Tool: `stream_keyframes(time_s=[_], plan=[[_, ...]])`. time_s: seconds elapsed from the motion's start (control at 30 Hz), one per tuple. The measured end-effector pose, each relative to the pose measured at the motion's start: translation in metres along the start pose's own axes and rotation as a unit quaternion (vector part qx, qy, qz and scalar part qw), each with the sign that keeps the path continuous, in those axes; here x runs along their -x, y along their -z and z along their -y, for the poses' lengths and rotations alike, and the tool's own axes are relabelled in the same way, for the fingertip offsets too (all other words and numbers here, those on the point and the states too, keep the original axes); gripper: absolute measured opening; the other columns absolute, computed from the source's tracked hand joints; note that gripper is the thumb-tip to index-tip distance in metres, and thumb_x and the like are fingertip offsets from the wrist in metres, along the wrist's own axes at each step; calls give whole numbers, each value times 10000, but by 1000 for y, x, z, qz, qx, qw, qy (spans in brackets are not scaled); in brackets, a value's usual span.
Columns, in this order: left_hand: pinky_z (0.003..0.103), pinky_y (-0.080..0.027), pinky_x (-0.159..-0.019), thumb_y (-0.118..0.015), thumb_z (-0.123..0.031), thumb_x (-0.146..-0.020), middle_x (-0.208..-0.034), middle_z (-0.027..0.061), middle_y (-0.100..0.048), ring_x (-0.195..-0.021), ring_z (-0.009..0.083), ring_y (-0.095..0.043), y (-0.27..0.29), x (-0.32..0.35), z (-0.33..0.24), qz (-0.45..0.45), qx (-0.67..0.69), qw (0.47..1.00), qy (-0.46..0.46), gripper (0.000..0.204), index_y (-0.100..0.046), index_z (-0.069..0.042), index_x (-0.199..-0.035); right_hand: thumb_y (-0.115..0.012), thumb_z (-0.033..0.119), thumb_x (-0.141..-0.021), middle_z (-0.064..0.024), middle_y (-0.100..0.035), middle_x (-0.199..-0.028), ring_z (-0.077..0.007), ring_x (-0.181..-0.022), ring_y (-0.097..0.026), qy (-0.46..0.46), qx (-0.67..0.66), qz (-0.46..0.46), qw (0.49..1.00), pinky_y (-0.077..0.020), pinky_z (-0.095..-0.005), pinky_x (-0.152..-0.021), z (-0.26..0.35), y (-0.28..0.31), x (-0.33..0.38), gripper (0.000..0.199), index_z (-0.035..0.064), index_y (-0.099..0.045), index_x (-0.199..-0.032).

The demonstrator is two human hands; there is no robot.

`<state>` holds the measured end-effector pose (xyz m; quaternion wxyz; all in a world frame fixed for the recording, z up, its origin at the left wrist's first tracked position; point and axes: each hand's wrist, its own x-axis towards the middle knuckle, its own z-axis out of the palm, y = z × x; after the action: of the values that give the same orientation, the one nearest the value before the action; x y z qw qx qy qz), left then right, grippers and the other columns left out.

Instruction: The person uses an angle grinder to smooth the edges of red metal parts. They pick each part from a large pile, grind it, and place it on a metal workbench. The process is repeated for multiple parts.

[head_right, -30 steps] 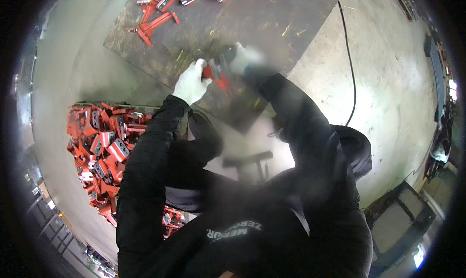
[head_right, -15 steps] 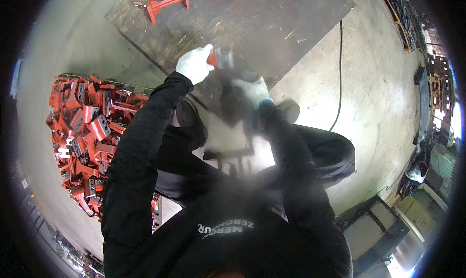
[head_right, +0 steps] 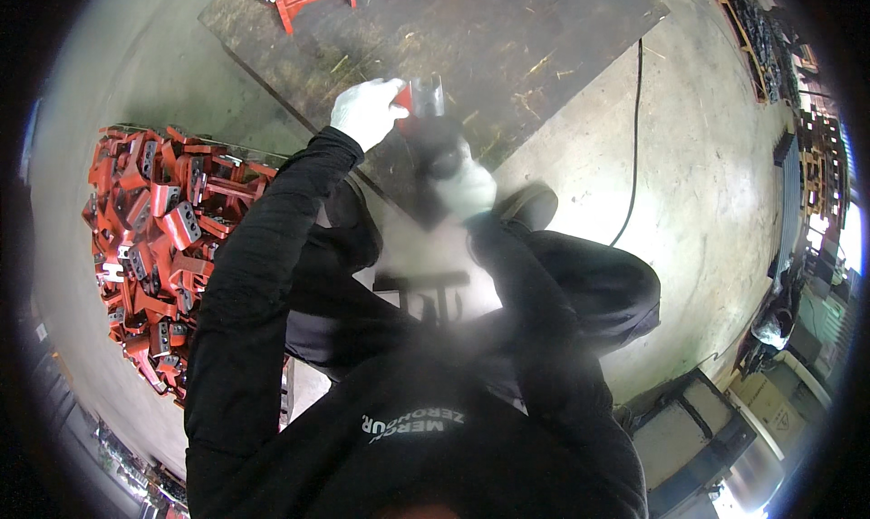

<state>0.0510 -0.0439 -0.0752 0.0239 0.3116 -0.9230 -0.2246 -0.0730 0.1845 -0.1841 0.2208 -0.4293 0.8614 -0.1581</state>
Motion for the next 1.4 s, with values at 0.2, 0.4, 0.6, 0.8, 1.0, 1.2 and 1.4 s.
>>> stream_keyframes(time_s=[0.2, 0.4, 0.6, 0.8, 1.0, 1.2, 1.4], plan=[[491, -564, -862, -720, -336, -894, -1061, 167, -717, -1031, 379, -702, -10, -3, 1, -17, 1, 1000, -22, 400, -691, -112, -1224, -814, 389, -778, -183, -771, -1043, -388, -984, -743, -71, -81, -19, 994, -585, -462, -871, 8, 28, 0, 928, 207, -408, -1592], [489, -567, -865, -727, -347, -888, -1082, 159, -718, -1040, 370, -703, -1, -9, -8, 12, -9, 1000, -8, 425, -694, -128, -1251, -804, 379, -809, -183, -765, -1111, -406, -1010, -736, 27, -32, -43, 998, -580, -466, -906, 9, 55, -33, 827, 182, -443, -1527], [482, -568, -875, -737, -358, -888, -1097, 143, -719, -1044, 362, -705, 1, -6, -6, 17, -4, 1000, 9, 452, -695, -143, -1283, -610, 175, -900, -296, -653, -1335, -395, -1027, -729, 42, 58, 58, 996, -564, -416, -971, 73, 77, -81, 316, 26, -760, -1136], [478, -569, -878, -733, -353, -893, -1071, 117, -720, -1035, 340, -705, -6, -8, -5, -8, 11, 1000, -6, 338, -701, -144, -1157, -622, 260, -906, -339, -579, -1423, -390, -1130, -702, 12, 120, 140, 983, -564, -428, -962, 46, 58, -103, 570, -47, -622, -1386], [485, -570, -862, -718, -342, -898, -1061, 111, -723, -1025, 333, -709, -7, -8, -4, -18, 12, 1000, -19, 268, -702, -143, -1076, -719, 392, -834, -280, -649, -1311, -424, -1167, -686, 42, 72, 195, 977, -546, -465, -1007, 53, 91, -45, 779, 98, -486, -1517], [487, -571, -849, -714, -335, -891, -1055, 108, -726, -1014, 337, -712, -10, -8, -2, -38, 6, 999, -21, 251, -703, -152, -1062, -800, 385, -762, -203, -751, -1171, -400, -1129, -710, -12, -57, 140, 988, -553, -467, -995, 33, 87, -14, 939, 196, -393, -1588], [477, -565, -881, -729, -348, -876, -1088, 147, -723, -1045, 354, -704, -9, -8, -4, -27, 10, 999, -19, 397, -702, -138, -1212, -813, 356, -800, -151, -767, -1143, -365, -1084, -729, -92, -72, 79, 990, -568, -440, -957, 39, 79, -23, 887, 216, -405, -1575]])
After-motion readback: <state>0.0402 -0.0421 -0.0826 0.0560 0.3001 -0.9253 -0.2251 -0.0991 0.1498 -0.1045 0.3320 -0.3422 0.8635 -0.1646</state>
